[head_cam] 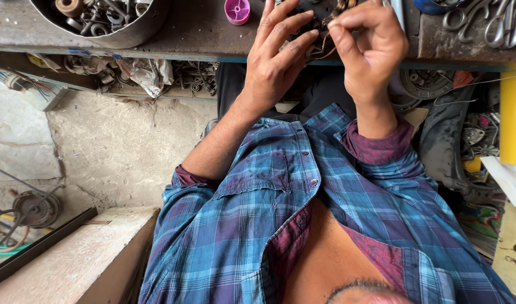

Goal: The person winds a thin copper wire around the slots of a circular motor stator. They repeatedly insert the wire into slots, pull it through, and adjust the coil with both hands. The work is performed at a cluttered workbench with tools and parts nearby.

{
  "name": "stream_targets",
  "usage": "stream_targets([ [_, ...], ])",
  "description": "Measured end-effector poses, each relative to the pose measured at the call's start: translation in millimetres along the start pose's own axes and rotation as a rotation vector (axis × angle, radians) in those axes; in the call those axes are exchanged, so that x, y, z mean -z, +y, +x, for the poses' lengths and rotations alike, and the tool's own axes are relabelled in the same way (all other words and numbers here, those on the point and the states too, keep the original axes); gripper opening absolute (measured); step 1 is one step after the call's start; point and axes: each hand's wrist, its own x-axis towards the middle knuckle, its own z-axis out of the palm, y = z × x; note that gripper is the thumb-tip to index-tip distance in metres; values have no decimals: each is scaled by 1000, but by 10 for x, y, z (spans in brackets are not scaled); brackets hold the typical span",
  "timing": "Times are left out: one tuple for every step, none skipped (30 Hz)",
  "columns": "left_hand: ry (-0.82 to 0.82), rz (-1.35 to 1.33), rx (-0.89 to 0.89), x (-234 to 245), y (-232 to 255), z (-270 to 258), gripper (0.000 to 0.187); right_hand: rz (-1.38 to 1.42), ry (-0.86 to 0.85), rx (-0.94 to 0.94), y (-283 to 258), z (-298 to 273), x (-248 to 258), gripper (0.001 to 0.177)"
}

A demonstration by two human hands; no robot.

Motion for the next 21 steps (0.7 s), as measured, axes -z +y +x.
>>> stream_targets([
  [3, -9, -7, -8, -8, -10, 29, 14, 1, -25, 13, 16, -11, 16],
  [6, -17, -14, -17, -19, -16, 29, -11, 2, -34, 9, 31, -17, 15],
  [10, -23, -21, -16, -41, -20, 30, -33, 2, -42, 1, 52, -31, 14],
  [20, -22, -33, -23, -60, -22, 29, -56, 3, -49, -12, 75, -50, 13],
  [29, -24, -43, -39, -71, -26, 29, -109, -17, -21, -34, 92, -66, 12],
  [37, -25, -54, -48, -84, -33, 29, -163, -39, 9, -57, 113, -76, 12],
  [39, -22, -59, -57, -96, -41, 29, -220, -58, 37, -85, 132, -78, 11],
  [42, -18, -63, -65, -107, -50, 29, -253, -64, 58, -109, 145, -87, 11],
  [45, -16, -70, -76, -118, -51, 30, -288, -69, 82, -129, 157, -98, 11],
  [48, -19, -74, -85, -127, -53, 30, -322, -75, 105, -144, 167, -104, 11],
  [50, -20, -76, -89, -132, -61, 31, -298, -54, 65, -154, 173, -110, 11],
  [53, -22, -78, -93, -136, -69, 31, -273, -34, 25, -160, 172, -118, 11],
  [53, -19, -82, -98, -143, -71, 31, -247, -15, -13, -158, 176, -123, 10],
  [54, -17, -87, -101, -149, -72, 32, -319, -34, 27, -155, 179, -121, 11],
  [54, -12, -91, -99, -155, -75, 32, -389, -53, 67, -147, 183, -121, 11],
  [57, -14, -95, -99, -161, -75, 32, -457, -72, 107, -143, 186, -113, 12],
  [59, -17, -100, -104, -162, -76, 32, -445, -65, 99, -142, 185, -105, 12],
  [62, -20, -104, -108, -161, -78, 32, -432, -58, 92, -141, 183, -100, 12],
  [62, -20, -106, -111, -166, -74, 32, -419, -51, 86, -137, 191, -96, 12],
  [63, -20, -108, -114, -171, -72, 32, -439, -52, 101, -134, 202, -94, 13],
  [60, -20, -108, -111, -169, -80, 32, -458, -53, 111, -139, 200, -98, 13],
])
